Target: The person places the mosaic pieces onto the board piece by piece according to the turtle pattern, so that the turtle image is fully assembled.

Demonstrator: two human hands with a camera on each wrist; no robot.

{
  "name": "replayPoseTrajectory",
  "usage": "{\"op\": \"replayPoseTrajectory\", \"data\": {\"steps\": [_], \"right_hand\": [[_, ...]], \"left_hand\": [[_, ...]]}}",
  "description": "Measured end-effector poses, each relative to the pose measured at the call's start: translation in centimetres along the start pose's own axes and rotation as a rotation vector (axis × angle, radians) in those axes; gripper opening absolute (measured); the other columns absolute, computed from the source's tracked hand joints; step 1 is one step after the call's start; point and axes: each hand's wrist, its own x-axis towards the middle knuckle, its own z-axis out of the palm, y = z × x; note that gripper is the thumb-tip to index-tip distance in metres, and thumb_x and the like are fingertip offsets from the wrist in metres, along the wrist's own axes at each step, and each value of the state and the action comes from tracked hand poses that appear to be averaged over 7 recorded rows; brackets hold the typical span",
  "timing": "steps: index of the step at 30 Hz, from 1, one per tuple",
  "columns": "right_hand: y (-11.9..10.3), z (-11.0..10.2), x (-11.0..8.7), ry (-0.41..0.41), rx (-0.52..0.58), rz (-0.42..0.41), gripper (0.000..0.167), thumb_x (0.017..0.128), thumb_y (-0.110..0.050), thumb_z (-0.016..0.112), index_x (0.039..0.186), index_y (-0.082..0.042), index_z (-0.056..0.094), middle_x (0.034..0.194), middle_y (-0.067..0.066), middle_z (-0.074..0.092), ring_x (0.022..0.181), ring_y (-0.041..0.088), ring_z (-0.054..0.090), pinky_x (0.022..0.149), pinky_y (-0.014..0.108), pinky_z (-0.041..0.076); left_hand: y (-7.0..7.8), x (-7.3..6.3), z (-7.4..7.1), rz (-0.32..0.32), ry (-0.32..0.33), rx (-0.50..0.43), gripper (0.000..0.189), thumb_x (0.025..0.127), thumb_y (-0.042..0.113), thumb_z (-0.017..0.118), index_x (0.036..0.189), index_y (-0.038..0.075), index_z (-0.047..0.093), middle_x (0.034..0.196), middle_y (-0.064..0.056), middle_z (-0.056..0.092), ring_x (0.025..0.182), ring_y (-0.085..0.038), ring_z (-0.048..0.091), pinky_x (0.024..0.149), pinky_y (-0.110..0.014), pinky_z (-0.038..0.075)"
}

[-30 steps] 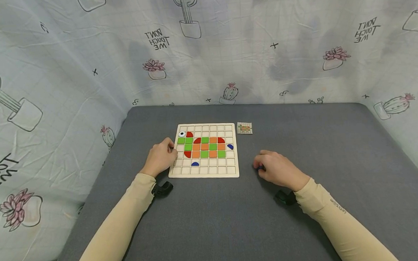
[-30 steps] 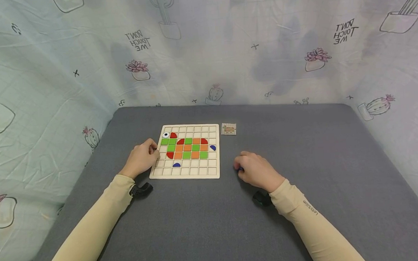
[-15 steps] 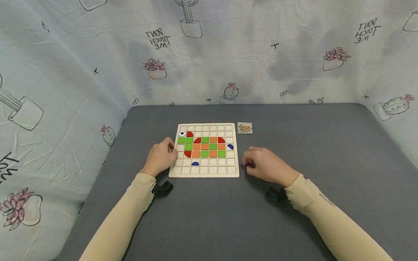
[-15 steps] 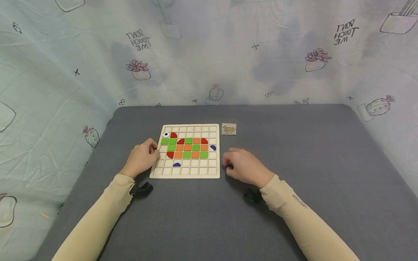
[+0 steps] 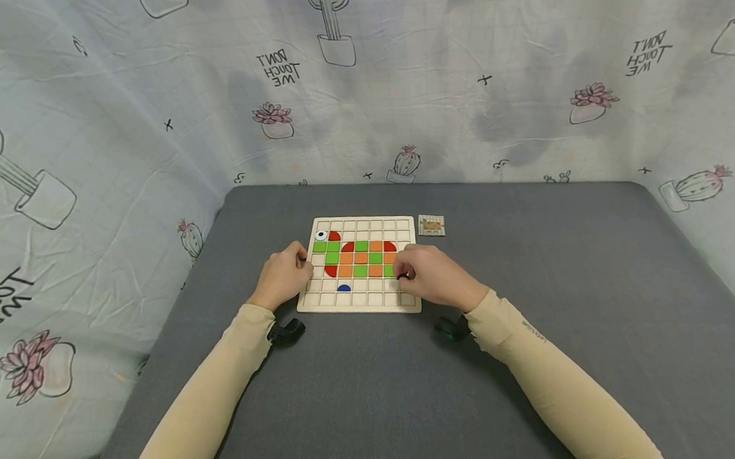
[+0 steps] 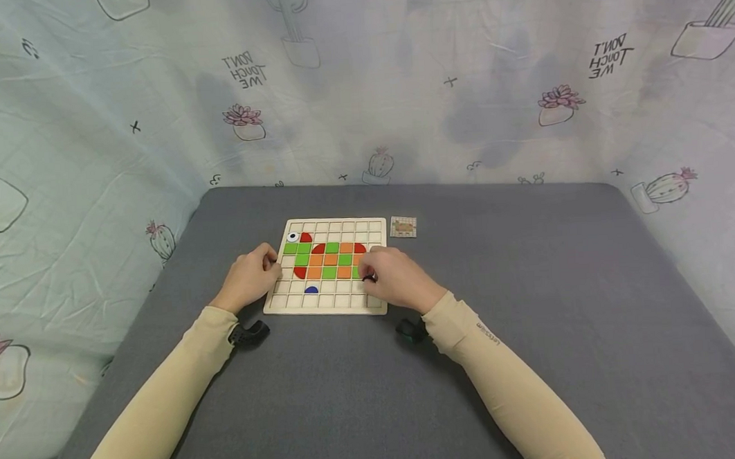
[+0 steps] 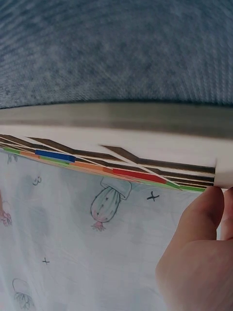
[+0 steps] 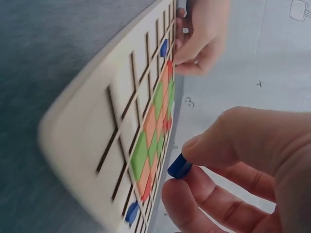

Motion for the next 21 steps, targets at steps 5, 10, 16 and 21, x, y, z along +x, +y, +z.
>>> {"op": "replayPoseTrajectory", "data": {"steps": [5, 10, 16, 21], "right_hand": [[-0.7, 0.8, 1.7, -0.036, 0.043, -0.002, 0.009, 0.091, -0.001, 0.068, 0.094, -0.007, 0.073, 0.089, 0.002, 0.068, 0.079, 0.014, 0.06, 0.075, 0.033, 0.052], [-1.2, 2.2, 3.0, -0.072, 0.023, -0.03, 0.006, 0.092, -0.003, 0.071, 0.093, -0.008, 0.074, 0.086, 0.002, 0.069, 0.077, 0.013, 0.057, 0.075, 0.031, 0.05], [-1.6, 3.4, 3.9, -0.093, 0.018, -0.039, 0.011, 0.091, 0.0, 0.068, 0.091, -0.008, 0.075, 0.085, 0.002, 0.069, 0.079, 0.013, 0.055, 0.076, 0.03, 0.048], [-1.8, 3.8, 4.2, -0.092, 0.015, -0.027, 0.012, 0.091, 0.001, 0.067, 0.094, -0.006, 0.075, 0.091, 0.004, 0.071, 0.083, 0.015, 0.057, 0.078, 0.03, 0.051]], "left_hand": [[0.0, -0.1, 0.1, -0.005, 0.0, -0.004, 0.019, 0.1, 0.017, 0.056, 0.111, 0.003, 0.061, 0.077, -0.007, 0.057, 0.06, -0.02, 0.049, 0.059, -0.033, 0.036], [0.1, -0.1, 0.1, -0.01, -0.007, -0.006, 0.019, 0.1, 0.017, 0.056, 0.113, 0.002, 0.061, 0.077, -0.008, 0.056, 0.06, -0.02, 0.049, 0.059, -0.033, 0.035], [0.1, -0.1, 0.0, -0.006, -0.015, -0.012, 0.019, 0.101, 0.017, 0.056, 0.113, 0.002, 0.06, 0.077, -0.008, 0.056, 0.06, -0.02, 0.049, 0.059, -0.033, 0.036], [0.1, -0.1, -0.1, 0.003, -0.015, -0.019, 0.018, 0.101, 0.016, 0.056, 0.112, 0.002, 0.06, 0.077, -0.008, 0.056, 0.06, -0.02, 0.048, 0.059, -0.033, 0.036]]}}
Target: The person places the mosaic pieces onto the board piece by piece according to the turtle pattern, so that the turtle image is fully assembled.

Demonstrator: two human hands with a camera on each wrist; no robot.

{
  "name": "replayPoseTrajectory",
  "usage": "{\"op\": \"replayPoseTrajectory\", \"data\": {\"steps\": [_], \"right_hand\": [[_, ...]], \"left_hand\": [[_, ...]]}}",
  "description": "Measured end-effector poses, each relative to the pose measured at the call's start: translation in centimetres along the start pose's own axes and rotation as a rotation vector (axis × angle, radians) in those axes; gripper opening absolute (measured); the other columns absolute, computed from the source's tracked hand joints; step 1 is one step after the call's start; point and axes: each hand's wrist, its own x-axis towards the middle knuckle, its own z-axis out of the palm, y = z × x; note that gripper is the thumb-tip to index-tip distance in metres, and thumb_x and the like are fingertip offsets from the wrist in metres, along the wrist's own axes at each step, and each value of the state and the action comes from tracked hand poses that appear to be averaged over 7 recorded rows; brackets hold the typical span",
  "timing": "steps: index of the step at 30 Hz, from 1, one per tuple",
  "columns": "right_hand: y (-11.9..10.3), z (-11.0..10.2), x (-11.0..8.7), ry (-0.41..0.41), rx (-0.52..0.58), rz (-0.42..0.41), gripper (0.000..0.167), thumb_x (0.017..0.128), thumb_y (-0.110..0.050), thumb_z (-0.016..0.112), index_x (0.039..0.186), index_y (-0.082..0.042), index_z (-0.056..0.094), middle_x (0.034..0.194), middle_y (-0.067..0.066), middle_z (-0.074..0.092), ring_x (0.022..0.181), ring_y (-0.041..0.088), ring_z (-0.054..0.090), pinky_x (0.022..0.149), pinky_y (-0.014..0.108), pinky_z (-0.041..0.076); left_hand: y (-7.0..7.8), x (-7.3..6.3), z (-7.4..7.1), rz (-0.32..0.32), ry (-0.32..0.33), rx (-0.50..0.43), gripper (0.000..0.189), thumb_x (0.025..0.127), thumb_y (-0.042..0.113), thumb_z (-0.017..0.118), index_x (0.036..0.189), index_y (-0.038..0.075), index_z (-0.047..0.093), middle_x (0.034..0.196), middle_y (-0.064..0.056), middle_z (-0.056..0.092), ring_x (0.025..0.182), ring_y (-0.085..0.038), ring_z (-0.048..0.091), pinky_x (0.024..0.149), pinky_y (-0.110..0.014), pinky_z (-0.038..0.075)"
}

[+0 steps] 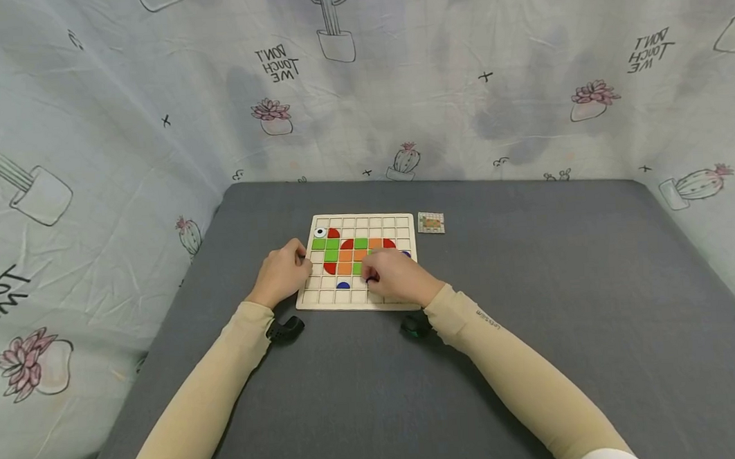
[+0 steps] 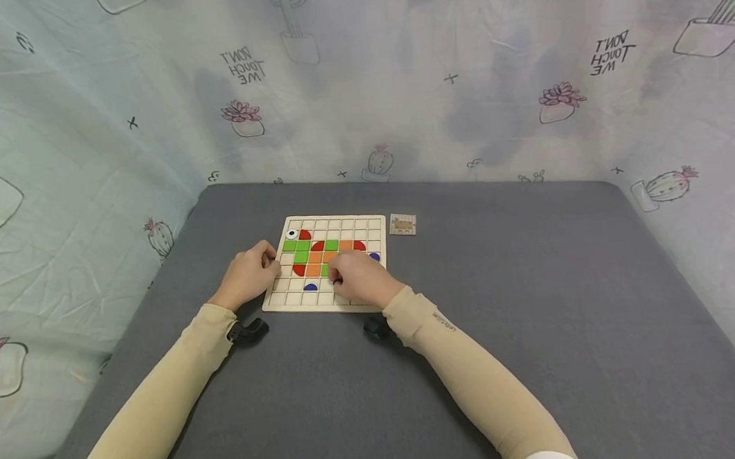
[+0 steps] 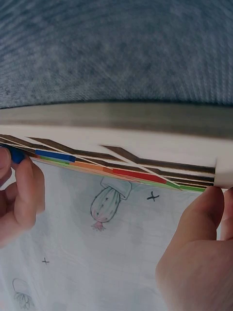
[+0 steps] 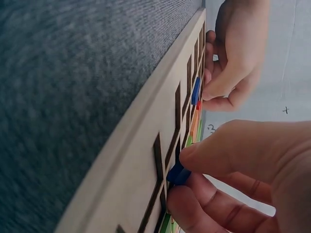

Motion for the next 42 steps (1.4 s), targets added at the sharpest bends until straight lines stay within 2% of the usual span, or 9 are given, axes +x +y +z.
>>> {"op": "replayPoseTrajectory", "data": {"steps": [10, 19, 28, 35, 39, 42], "right_hand": [[0.0, -0.3, -0.1, -0.025, -0.039, 0.002, 0.012, 0.092, 0.0, 0.067, 0.091, -0.007, 0.078, 0.09, 0.004, 0.074, 0.084, 0.015, 0.062, 0.081, 0.032, 0.054], [-0.2, -0.5, -0.2, -0.042, -0.028, 0.014, 0.013, 0.094, -0.002, 0.068, 0.091, -0.009, 0.079, 0.089, 0.002, 0.075, 0.083, 0.013, 0.062, 0.079, 0.032, 0.055], [-0.2, -0.3, -0.5, -0.029, -0.053, -0.035, 0.014, 0.093, 0.001, 0.068, 0.091, -0.008, 0.079, 0.093, 0.004, 0.074, 0.085, 0.014, 0.063, 0.079, 0.032, 0.055], [-0.5, -0.3, -0.6, -0.029, -0.056, -0.035, 0.012, 0.094, -0.001, 0.069, 0.094, -0.008, 0.078, 0.094, 0.004, 0.073, 0.085, 0.014, 0.061, 0.079, 0.031, 0.053], [-0.6, -0.6, -1.0, 0.001, -0.049, -0.01, 0.01, 0.096, -0.009, 0.068, 0.099, -0.008, 0.078, 0.094, 0.003, 0.072, 0.084, 0.014, 0.06, 0.078, 0.031, 0.052], [-0.8, -1.4, -1.7, 0.063, -0.052, 0.026, 0.015, 0.097, -0.016, 0.07, 0.107, -0.007, 0.077, 0.1, 0.005, 0.073, 0.086, 0.017, 0.063, 0.077, 0.034, 0.054]], "left_hand": [[-0.1, 0.0, 0.0, -0.003, 0.001, 0.007, 0.019, 0.101, 0.017, 0.056, 0.112, 0.002, 0.06, 0.078, -0.009, 0.056, 0.061, -0.021, 0.049, 0.06, -0.034, 0.036], [0.0, 0.1, 0.0, -0.014, -0.005, 0.011, 0.019, 0.101, 0.017, 0.056, 0.113, 0.002, 0.06, 0.08, -0.008, 0.056, 0.064, -0.021, 0.05, 0.061, -0.034, 0.036], [0.0, 0.0, 0.0, -0.007, 0.0, 0.012, 0.018, 0.101, 0.016, 0.056, 0.112, 0.002, 0.06, 0.079, -0.008, 0.056, 0.063, -0.02, 0.049, 0.06, -0.034, 0.036], [-0.2, 0.0, -0.1, -0.012, 0.002, 0.014, 0.018, 0.101, 0.016, 0.056, 0.112, 0.002, 0.06, 0.079, -0.008, 0.055, 0.063, -0.02, 0.049, 0.06, -0.033, 0.036], [-0.2, 0.0, -0.1, -0.012, 0.0, 0.011, 0.018, 0.101, 0.016, 0.056, 0.112, 0.002, 0.06, 0.078, -0.008, 0.056, 0.062, -0.021, 0.049, 0.06, -0.034, 0.036], [-0.3, 0.2, -0.1, -0.007, -0.009, 0.004, 0.019, 0.101, 0.017, 0.056, 0.113, 0.003, 0.06, 0.079, -0.008, 0.056, 0.061, -0.021, 0.049, 0.06, -0.034, 0.036]]}}
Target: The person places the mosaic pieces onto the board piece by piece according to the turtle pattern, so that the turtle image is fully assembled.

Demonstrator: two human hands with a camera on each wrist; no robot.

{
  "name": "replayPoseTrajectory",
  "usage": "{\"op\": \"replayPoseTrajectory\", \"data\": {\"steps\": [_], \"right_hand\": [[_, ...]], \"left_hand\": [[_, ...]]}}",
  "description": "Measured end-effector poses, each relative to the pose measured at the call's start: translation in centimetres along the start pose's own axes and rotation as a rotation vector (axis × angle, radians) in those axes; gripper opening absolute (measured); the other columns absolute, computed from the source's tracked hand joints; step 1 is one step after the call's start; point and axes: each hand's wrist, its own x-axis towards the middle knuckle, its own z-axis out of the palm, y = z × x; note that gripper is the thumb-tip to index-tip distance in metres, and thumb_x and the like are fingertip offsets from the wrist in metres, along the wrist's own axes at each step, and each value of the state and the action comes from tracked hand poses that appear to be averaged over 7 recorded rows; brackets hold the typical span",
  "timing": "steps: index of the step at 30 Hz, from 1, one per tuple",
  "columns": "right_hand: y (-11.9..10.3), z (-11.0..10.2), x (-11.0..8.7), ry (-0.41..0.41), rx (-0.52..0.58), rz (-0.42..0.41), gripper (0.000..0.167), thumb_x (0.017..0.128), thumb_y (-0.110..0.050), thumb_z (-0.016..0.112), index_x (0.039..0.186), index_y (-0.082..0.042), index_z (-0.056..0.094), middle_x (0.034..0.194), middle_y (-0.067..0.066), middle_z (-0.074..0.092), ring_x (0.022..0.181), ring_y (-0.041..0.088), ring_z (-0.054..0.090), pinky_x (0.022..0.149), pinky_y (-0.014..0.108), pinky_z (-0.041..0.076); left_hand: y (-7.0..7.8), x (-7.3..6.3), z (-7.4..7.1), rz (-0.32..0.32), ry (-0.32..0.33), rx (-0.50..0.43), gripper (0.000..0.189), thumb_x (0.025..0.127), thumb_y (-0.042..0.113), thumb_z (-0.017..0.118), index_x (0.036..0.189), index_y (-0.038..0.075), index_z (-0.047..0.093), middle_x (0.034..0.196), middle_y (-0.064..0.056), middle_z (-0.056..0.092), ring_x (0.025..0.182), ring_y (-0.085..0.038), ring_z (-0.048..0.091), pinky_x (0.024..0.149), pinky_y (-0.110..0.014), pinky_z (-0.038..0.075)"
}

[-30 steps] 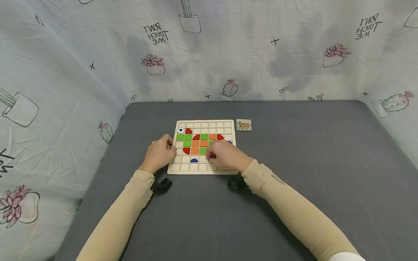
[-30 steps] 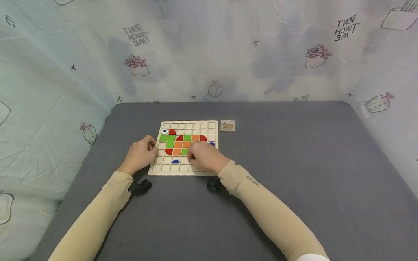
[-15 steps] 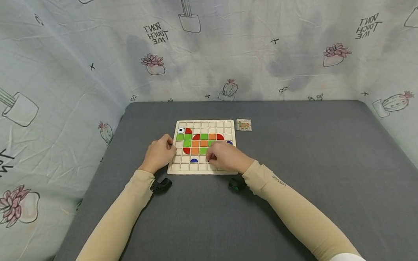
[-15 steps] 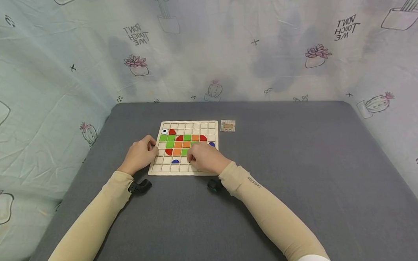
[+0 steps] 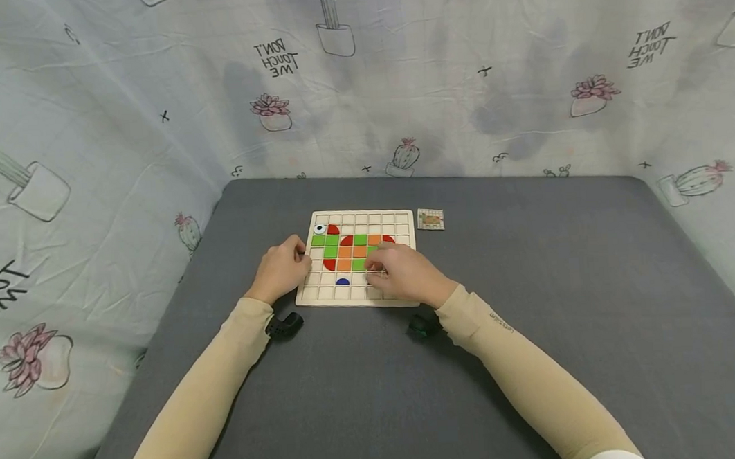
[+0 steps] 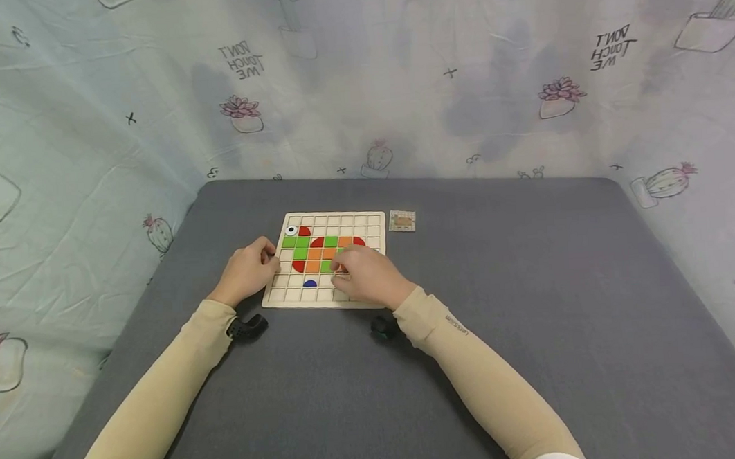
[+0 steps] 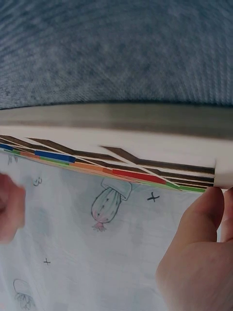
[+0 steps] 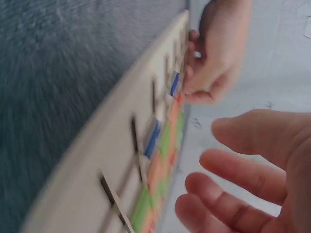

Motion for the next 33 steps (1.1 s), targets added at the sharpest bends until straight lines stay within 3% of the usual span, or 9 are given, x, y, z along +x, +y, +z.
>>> {"op": "replayPoseTrajectory", "data": {"steps": [4, 9, 14, 18, 25, 29, 31, 33], "right_hand": [[0.0, -1.5, -1.4, 0.095, -0.051, 0.038, 0.034, 0.097, -0.024, 0.074, 0.124, -0.004, 0.073, 0.117, 0.014, 0.07, 0.102, 0.027, 0.066, 0.084, 0.042, 0.058], [0.0, -3.6, -2.8, 0.164, -0.114, 0.069, 0.048, 0.098, -0.029, 0.073, 0.137, -0.002, 0.065, 0.131, 0.019, 0.065, 0.123, 0.035, 0.061, 0.102, 0.051, 0.053], [0.1, -5.7, -4.1, 0.152, -0.108, 0.117, 0.065, 0.098, -0.041, 0.072, 0.15, -0.005, 0.055, 0.152, 0.021, 0.051, 0.142, 0.042, 0.043, 0.111, 0.057, 0.044], [0.2, -7.2, -5.2, 0.127, -0.119, 0.148, 0.076, 0.098, -0.048, 0.07, 0.158, -0.011, 0.044, 0.164, 0.021, 0.036, 0.152, 0.048, 0.027, 0.119, 0.064, 0.028], [-0.6, -9.3, -6.3, 0.094, -0.169, 0.246, 0.076, 0.099, -0.061, 0.061, 0.162, -0.024, 0.039, 0.172, 0.019, 0.018, 0.157, 0.055, 0.005, 0.113, 0.082, 0.012], [-0.9, -10.1, -6.7, 0.062, -0.172, 0.325, 0.079, 0.1, -0.068, 0.051, 0.165, -0.027, 0.031, 0.175, 0.017, 0.004, 0.156, 0.055, -0.012, 0.109, 0.086, 0.004], [-0.9, -10.4, -6.9, 0.051, -0.168, 0.359, 0.08, 0.101, -0.07, 0.045, 0.166, -0.027, 0.027, 0.175, 0.017, -0.003, 0.155, 0.055, -0.018, 0.108, 0.087, 0.001], [-0.9, -10.5, -7.0, 0.042, -0.168, 0.391, 0.082, 0.101, -0.073, 0.042, 0.167, -0.028, 0.025, 0.175, 0.016, -0.007, 0.154, 0.055, -0.022, 0.107, 0.088, 0.0]], "left_hand": [[-0.1, 0.1, -0.1, 0.0, -0.017, -0.003, 0.02, 0.102, 0.018, 0.056, 0.113, 0.003, 0.06, 0.08, -0.009, 0.056, 0.062, -0.021, 0.049, 0.061, -0.034, 0.037], [0.0, 0.2, -0.5, -0.008, -0.035, 0.006, 0.022, 0.102, 0.021, 0.057, 0.114, 0.003, 0.06, 0.082, -0.009, 0.057, 0.065, -0.022, 0.051, 0.062, -0.035, 0.038], [0.0, 0.1, -0.9, -0.016, -0.061, 0.02, 0.028, 0.103, 0.025, 0.057, 0.117, 0.001, 0.061, 0.084, -0.009, 0.057, 0.07, -0.022, 0.052, 0.065, -0.035, 0.039], [-0.1, 0.0, -1.3, -0.039, -0.094, 0.021, 0.034, 0.103, 0.029, 0.057, 0.121, 0.0, 0.061, 0.084, -0.009, 0.056, 0.068, -0.021, 0.05, 0.062, -0.033, 0.038], [-0.3, 0.1, -2.2, -0.048, -0.149, 0.03, 0.043, 0.105, 0.038, 0.056, 0.124, 0.0, 0.062, 0.087, -0.01, 0.058, 0.069, -0.021, 0.051, 0.061, -0.032, 0.039], [0.0, 0.1, -2.5, -0.066, -0.201, 0.051, 0.056, 0.109, 0.049, 0.044, 0.128, -0.001, 0.061, 0.104, -0.018, 0.065, 0.086, -0.03, 0.059, 0.072, -0.041, 0.047], [0.5, 0.0, -2.8, -0.067, -0.203, 0.087, 0.066, 0.11, 0.055, 0.036, 0.137, -0.001, 0.058, 0.124, -0.024, 0.064, 0.106, -0.038, 0.062, 0.085, -0.051, 0.051], [1.4, -0.1, -3.3, -0.056, -0.201, 0.111, 0.076, 0.109, 0.061, 0.031, 0.149, 0.0, 0.049, 0.144, -0.027, 0.055, 0.129, -0.044, 0.055, 0.102, -0.06, 0.046]]}}
